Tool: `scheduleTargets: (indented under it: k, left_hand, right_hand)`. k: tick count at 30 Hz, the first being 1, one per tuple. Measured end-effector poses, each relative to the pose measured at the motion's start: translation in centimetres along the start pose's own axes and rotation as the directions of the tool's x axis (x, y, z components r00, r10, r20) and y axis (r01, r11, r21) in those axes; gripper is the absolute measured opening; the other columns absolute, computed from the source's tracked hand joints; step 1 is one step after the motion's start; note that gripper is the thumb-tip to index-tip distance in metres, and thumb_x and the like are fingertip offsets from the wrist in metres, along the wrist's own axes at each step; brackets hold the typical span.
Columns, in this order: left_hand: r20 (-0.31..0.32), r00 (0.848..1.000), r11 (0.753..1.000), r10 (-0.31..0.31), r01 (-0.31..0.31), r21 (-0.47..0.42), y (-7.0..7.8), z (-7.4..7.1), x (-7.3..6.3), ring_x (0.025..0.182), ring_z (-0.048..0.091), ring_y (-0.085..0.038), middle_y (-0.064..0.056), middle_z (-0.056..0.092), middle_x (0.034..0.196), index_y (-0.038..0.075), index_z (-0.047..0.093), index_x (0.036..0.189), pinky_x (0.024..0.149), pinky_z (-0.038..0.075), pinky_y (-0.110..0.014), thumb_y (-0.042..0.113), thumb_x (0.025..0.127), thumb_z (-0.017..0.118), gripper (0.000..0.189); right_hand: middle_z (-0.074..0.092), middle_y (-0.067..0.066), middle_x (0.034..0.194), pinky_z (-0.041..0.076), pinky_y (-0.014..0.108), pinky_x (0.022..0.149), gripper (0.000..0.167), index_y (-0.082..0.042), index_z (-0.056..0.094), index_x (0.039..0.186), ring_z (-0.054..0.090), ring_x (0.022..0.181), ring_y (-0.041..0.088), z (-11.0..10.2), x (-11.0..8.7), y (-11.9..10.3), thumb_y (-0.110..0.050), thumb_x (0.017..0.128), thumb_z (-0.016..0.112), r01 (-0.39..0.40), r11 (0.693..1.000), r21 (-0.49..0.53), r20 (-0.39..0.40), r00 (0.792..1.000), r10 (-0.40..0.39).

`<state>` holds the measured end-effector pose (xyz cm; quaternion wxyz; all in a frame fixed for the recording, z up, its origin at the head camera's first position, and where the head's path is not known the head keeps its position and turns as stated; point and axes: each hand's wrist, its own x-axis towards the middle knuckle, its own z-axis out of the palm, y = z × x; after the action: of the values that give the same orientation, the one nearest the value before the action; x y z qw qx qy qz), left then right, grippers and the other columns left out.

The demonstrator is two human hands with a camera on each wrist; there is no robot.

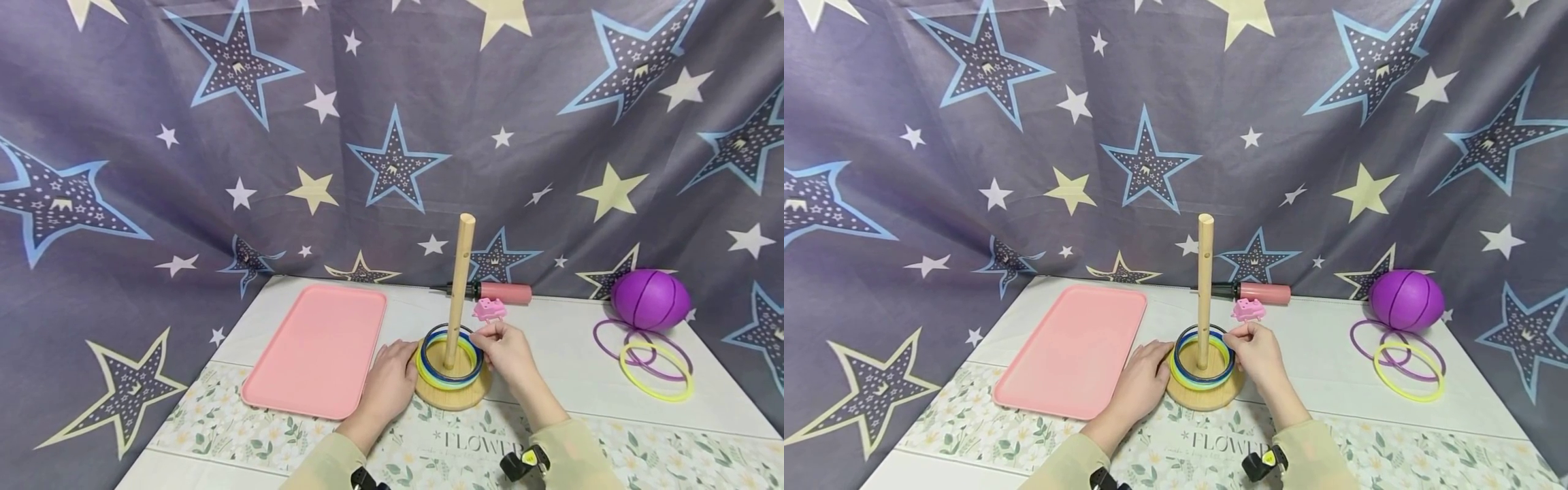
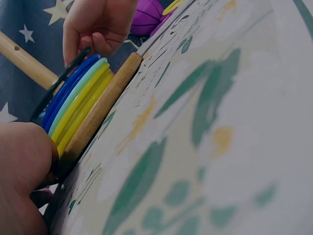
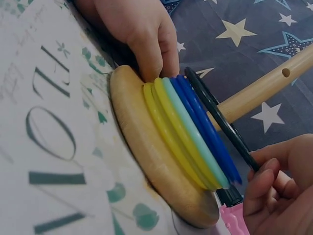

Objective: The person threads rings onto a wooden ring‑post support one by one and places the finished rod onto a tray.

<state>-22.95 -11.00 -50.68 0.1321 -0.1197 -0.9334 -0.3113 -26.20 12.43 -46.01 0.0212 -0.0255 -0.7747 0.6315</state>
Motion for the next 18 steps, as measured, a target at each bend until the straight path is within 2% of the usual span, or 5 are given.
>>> scheduleTargets:
  k: [18]
  left_hand:
    - [-0.003, 1.000, 1.000, 0.005, -0.005, -0.017, -0.04, -0.03, -0.04, 0.150, 0.052, -0.042, -0.016, 0.069, 0.145, -0.001, 0.067, 0.147, 0.133, 0.029, -0.061, 0.005, 0.109, 0.060, 0.039]
  right_hand:
    - [0.059, 0.004, 0.073, 0.047, 0.022, 0.046, 0.009, 0.002, 0.070, 0.100, 0.051, 0.057, 0.011, 0.16, 0.26, 0.98, -0.005, 0.099, 0.076, -0.012, 0.998, -0.060, -0.015, 1.000, 0.011]
